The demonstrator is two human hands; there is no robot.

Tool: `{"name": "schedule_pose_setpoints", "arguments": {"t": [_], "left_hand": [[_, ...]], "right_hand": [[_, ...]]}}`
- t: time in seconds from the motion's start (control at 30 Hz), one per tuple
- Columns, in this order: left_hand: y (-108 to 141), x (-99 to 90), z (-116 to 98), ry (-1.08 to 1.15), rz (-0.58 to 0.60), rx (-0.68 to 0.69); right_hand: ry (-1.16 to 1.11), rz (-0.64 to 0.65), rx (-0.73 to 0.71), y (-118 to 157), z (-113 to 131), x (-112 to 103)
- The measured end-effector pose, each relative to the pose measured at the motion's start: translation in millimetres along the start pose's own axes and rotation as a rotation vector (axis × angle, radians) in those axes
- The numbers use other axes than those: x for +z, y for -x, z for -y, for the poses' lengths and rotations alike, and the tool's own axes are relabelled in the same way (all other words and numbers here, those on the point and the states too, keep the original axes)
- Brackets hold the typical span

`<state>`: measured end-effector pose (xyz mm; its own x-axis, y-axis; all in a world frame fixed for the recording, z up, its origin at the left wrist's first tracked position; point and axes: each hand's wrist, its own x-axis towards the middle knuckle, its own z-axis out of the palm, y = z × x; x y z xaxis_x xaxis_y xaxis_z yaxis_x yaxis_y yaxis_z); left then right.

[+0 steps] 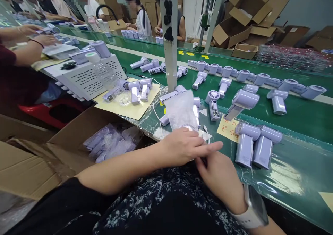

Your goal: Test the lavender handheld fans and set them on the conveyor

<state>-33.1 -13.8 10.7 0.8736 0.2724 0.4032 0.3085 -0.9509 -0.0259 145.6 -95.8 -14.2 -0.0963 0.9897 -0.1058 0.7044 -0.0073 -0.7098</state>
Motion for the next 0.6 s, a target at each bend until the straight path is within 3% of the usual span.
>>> {"name": "schedule_pose_setpoints", "arguments": {"t": [0.03,0.1,0.17,0.23,0.4,0.5,0.6], "left_hand": [[0.0,-7.6,-2.9,-0.065,-0.028,0.068],[-0.3,-22.2,-5.8,-0.138,-0.084,0.080],[-1.5,-33.9,-6.8,-0.148,-0.113,0.030],[-3.6,-41.5,-7.8,-0.109,-0.124,-0.003],[-5.4,-46.7,-3.4,-0.166,-0.115,0.084],[-2.1,-46.2,4.3,-0.232,-0.115,0.024],[-1.1,-51.0,4.8,-0.022,-0.205,-0.065]], "right_hand": [[-0.271,0.058,0.043,-1.0,0.6,-3.2],[-0.806,0.202,0.146,-2.4,4.6,-9.8],[-1.112,0.309,0.198,-3.6,12.3,-14.4],[-1.117,0.299,0.165,-6.6,20.8,-17.6],[-0.867,0.097,0.099,-22.3,24.2,-30.2],[-0.976,0.152,0.120,-23.2,21.3,-39.1],[-1.139,0.322,0.019,-11.2,26.0,-45.2]]}}
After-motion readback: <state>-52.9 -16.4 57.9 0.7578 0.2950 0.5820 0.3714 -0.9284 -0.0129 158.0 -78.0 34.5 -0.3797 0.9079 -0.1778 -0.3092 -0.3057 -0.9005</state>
